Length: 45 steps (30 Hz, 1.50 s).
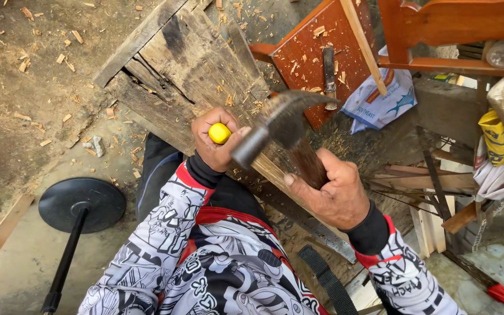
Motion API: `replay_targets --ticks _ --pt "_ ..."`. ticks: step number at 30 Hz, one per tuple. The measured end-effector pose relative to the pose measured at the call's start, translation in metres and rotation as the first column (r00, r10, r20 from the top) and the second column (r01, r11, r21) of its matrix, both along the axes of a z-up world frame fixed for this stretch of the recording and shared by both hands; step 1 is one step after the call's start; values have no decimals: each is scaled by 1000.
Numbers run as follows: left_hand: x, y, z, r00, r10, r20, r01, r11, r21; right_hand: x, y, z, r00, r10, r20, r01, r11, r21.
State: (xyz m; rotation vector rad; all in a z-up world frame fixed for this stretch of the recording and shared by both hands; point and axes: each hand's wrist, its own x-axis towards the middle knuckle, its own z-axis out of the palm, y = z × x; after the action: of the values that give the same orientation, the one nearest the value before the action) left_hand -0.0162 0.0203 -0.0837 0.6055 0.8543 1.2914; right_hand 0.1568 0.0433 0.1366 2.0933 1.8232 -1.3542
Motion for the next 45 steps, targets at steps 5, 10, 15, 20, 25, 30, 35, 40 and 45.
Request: replay_targets --ticks 5,10,15,20,25,30,35,40,45 --pt "0 3 6 984 103 -143 -85 988 127 -6 14 6 994 108 17 -109 992 56" --pt "-7 17 42 941 -5 -339 68 983 173 -15 22 6 987 147 66 -146 989 -15" --pt "32 -42 -25 979 47 -200 -25 993 113 -30 38 24 949 314 -24 -309 942 135" --pt "17 -34 -12 981 65 -185 -48 994 95 -48 59 63 936 350 -16 -336 910 243" --pt "7 -18 1 944 170 -284 -156 985 72 -38 59 60 935 338 -111 -301 918 258" --pt "12 -10 -13 950 173 -259 -163 985 59 -32 53 47 947 306 -100 -279 936 214" --pt "10 -12 -3 950 180 -254 -160 982 95 -33 54 52 931 355 -89 -323 911 256" --pt "19 -21 -27 875 160 -457 -60 972 225 -36 53 73 893 439 -100 -355 822 445" --pt "26 -1 -51 640 166 -750 14 974 227 -10 32 -3 829 559 -2 -531 789 310"
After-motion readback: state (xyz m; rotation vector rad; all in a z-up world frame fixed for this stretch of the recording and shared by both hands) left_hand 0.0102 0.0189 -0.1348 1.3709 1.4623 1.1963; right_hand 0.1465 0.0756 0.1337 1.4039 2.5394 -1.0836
